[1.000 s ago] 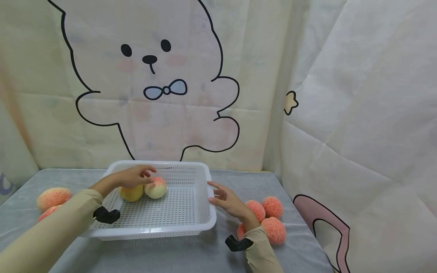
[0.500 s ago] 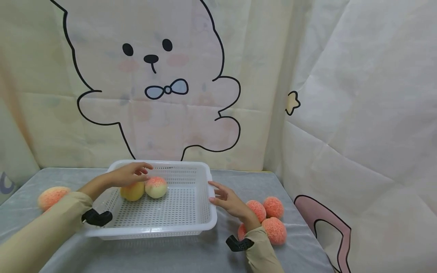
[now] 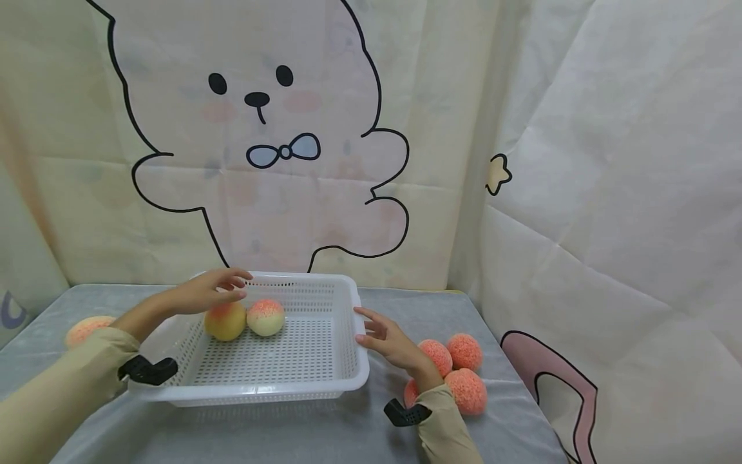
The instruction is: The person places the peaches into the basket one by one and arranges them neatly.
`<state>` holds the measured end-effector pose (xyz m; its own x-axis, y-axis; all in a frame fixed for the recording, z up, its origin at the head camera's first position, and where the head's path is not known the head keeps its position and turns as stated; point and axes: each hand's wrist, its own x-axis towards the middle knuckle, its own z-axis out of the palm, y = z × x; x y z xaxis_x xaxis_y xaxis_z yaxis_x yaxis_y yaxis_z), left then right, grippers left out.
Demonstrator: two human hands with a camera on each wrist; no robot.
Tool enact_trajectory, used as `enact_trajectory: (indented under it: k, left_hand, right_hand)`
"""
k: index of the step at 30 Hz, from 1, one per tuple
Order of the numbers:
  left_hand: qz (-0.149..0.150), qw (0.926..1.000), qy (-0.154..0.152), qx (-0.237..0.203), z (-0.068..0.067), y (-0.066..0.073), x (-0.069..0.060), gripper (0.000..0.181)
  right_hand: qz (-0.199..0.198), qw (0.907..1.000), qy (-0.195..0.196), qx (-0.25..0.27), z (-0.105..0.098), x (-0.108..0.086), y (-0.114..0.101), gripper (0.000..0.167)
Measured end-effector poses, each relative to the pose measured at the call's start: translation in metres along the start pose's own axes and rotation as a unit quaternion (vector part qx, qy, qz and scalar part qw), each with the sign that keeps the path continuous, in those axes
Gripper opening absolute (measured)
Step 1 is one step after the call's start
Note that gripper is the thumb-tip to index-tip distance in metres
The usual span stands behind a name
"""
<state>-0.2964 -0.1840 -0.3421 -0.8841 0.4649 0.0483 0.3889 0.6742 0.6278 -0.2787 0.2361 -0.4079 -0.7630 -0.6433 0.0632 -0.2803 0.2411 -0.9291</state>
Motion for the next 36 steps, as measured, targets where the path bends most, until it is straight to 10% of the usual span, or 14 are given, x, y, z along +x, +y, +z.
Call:
enact_trajectory:
  k: [36]
  left_hand:
    - [0.002,0.9975,0.068,0.016,-0.039,-0.029,-0.049,0.050]
  right_hand:
    - [0.008,0.9998,0.000,0.018,0.001,0.000,-0.001,0.069]
